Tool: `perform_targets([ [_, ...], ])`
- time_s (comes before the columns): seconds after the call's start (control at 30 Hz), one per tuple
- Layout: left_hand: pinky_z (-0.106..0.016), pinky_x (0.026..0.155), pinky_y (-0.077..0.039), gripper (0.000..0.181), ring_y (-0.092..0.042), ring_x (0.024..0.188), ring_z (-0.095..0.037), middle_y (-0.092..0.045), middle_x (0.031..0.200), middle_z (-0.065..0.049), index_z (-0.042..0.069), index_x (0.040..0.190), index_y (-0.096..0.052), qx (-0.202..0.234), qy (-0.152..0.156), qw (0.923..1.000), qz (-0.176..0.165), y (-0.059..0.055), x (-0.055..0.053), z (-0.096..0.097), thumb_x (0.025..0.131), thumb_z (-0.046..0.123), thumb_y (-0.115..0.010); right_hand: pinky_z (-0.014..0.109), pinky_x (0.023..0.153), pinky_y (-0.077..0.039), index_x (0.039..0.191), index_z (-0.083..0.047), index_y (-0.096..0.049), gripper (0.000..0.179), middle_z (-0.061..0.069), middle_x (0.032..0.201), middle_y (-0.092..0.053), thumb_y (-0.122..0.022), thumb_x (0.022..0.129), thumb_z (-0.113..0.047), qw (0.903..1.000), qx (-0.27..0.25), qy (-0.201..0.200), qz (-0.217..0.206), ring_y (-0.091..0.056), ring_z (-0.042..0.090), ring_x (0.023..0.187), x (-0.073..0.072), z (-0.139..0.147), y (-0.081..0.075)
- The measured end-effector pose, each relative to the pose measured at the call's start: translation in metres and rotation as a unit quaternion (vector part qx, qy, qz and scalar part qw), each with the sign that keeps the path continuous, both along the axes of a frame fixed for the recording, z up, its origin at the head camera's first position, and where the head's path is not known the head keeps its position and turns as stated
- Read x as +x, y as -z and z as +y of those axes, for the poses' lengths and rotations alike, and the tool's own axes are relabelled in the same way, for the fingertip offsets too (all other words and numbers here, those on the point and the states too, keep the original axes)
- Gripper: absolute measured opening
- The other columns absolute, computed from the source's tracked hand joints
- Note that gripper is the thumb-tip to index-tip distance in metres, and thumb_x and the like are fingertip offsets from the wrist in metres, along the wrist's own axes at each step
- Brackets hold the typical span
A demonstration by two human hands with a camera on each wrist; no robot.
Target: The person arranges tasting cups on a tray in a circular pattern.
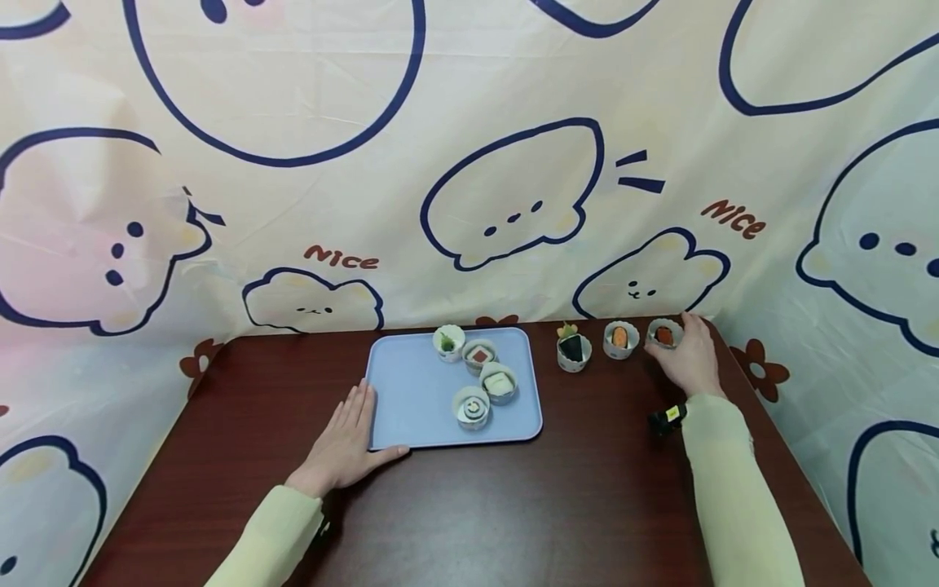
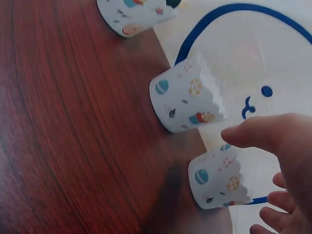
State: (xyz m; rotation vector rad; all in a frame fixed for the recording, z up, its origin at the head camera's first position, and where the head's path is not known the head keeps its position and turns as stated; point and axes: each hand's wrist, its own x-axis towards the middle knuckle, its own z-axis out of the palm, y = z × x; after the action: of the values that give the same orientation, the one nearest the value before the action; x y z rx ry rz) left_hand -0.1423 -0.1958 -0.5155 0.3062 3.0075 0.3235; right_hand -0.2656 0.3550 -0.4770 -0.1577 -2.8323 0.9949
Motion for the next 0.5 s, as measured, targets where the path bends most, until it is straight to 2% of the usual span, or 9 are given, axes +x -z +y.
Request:
perform_targets([
  [0.3,-0.051,0.121,-0.015,0.124,-0.010,0.153,-0.037,-0.008,0.166,-0.025,-0.007,0.159,-0.015,0.010,0.001,0.9999,0.009,0.0004,-0.0001,0.0000,0.083,0.084,-0.053,0.071,0.107,-0.027,0.154,0.016,-0.016,0.094,0.044,0.151,-0.024,-0.067,0.097,-0.040,0.9987,0.001,0.017,-0.049,-0.029,0.060,0.136,-0.0102,0.0067,0.0047],
  [0.5,-0.052,0.120,-0.015,0.125,-0.011,0.152,-0.038,-0.010,0.166,-0.026,-0.008,0.159,-0.016,0.021,0.003,0.9997,0.016,0.0012,0.0002,-0.0006,0.083,0.085,-0.051,0.070,0.106,-0.030,0.154,0.015,-0.020,0.090,0.042,0.151,-0.028,-0.065,0.098,-0.040,0.9980,-0.002,0.023,-0.059,-0.031,0.059,0.135,-0.0113,0.0069,0.0057],
])
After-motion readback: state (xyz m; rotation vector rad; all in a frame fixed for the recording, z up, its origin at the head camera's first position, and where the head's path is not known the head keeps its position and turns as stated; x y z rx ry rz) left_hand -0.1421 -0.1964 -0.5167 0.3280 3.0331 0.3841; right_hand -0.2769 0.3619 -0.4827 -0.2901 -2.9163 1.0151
